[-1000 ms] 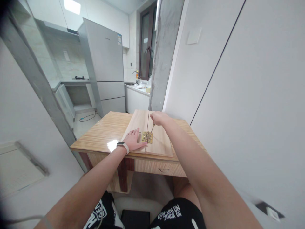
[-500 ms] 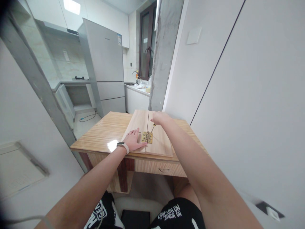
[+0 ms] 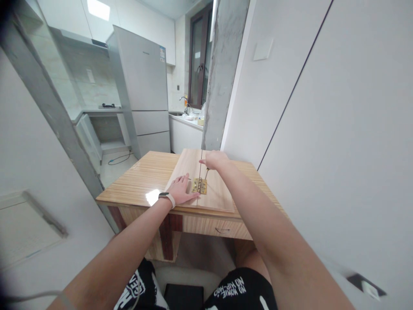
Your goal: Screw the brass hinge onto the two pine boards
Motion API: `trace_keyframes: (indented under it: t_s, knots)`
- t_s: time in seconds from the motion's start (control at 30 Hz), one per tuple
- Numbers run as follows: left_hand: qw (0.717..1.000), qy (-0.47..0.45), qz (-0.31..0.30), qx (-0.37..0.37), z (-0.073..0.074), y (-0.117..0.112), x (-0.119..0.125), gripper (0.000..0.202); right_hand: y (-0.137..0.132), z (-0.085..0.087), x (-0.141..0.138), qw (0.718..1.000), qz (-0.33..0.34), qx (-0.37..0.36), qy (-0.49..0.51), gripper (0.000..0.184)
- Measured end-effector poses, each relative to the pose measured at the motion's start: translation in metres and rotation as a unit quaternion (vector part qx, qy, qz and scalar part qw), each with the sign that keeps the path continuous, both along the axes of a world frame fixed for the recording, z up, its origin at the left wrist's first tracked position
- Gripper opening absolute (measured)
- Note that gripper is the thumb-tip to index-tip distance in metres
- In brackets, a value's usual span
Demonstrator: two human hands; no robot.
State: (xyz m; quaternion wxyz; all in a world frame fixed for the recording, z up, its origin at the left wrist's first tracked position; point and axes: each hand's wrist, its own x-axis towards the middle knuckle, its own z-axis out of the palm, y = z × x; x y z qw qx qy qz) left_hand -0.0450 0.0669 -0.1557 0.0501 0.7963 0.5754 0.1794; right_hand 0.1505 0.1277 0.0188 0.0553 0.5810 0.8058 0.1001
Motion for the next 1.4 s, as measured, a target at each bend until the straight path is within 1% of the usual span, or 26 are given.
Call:
trace_keyframes:
  t_s: [0.1, 0.27, 0.33, 0.4, 0.47, 0.6, 0.63, 0.7, 0.8, 0.97, 1.0, 1.07, 1.17, 1.3, 1.4]
  knots:
    - [1.0, -0.004, 0.001, 0.006, -0.002, 0.001, 0.0, 0.125, 0.002, 0.002, -0.001, 1.0, -0.005, -0.009, -0.011, 0.054]
    - [1.0, -0.008, 0.0, 0.01, -0.004, 0.002, -0.001, 0.126, 0.01, 0.0, 0.002, 0.999, 0.018, -0.037, 0.003, 0.026]
    - [1.0, -0.009, 0.0, 0.01, -0.004, 0.002, -0.001, 0.126, 0.011, -0.001, 0.003, 0.998, 0.029, -0.051, 0.009, 0.019]
    - [1.0, -0.011, -0.001, 0.008, -0.003, 0.002, -0.001, 0.126, 0.01, -0.001, 0.003, 0.998, 0.038, -0.054, 0.01, 0.022]
    - [1.0, -0.011, 0.0, 0.005, -0.002, 0.001, -0.001, 0.126, 0.006, -0.001, 0.002, 0.999, 0.037, -0.039, 0.01, 0.031]
    - [1.0, -0.011, -0.001, -0.001, 0.0, 0.0, 0.0, 0.126, 0.003, 0.0, 0.003, 1.0, -0.015, -0.009, 0.002, 0.06]
    - [1.0, -0.011, -0.001, -0.001, 0.0, 0.0, 0.0, 0.125, 0.004, 0.0, 0.004, 1.0, -0.029, -0.009, -0.002, 0.064]
    - [1.0, -0.012, -0.001, 0.001, 0.0, 0.0, -0.001, 0.125, 0.008, -0.002, 0.005, 0.999, -0.045, -0.013, -0.01, 0.062]
    - [1.0, -0.012, -0.002, 0.004, -0.001, 0.0, -0.002, 0.125, 0.014, -0.006, 0.009, 0.999, -0.035, -0.018, -0.011, 0.053]
    - [1.0, -0.01, -0.002, 0.008, -0.002, 0.0, -0.001, 0.125, 0.012, -0.004, 0.013, 1.0, 0.017, -0.023, 0.002, 0.024]
    - [1.0, -0.009, -0.001, 0.008, -0.002, 0.0, -0.001, 0.125, 0.01, -0.003, 0.012, 0.999, 0.023, -0.027, 0.005, 0.021]
    - [1.0, -0.007, 0.0, 0.007, -0.001, 0.0, -0.001, 0.125, 0.005, -0.001, 0.011, 0.999, 0.032, -0.033, 0.011, 0.024]
    - [1.0, -0.007, -0.002, 0.006, -0.001, 0.001, -0.001, 0.126, 0.002, -0.001, 0.007, 0.999, 0.032, -0.024, 0.017, 0.039]
    - [1.0, -0.012, -0.002, 0.009, -0.002, 0.001, -0.002, 0.127, 0.004, -0.002, 0.006, 1.0, -0.018, -0.019, -0.011, 0.056]
    - [1.0, -0.013, -0.003, 0.01, -0.002, 0.001, -0.002, 0.127, 0.008, -0.003, 0.007, 0.999, -0.034, -0.022, -0.027, 0.056]
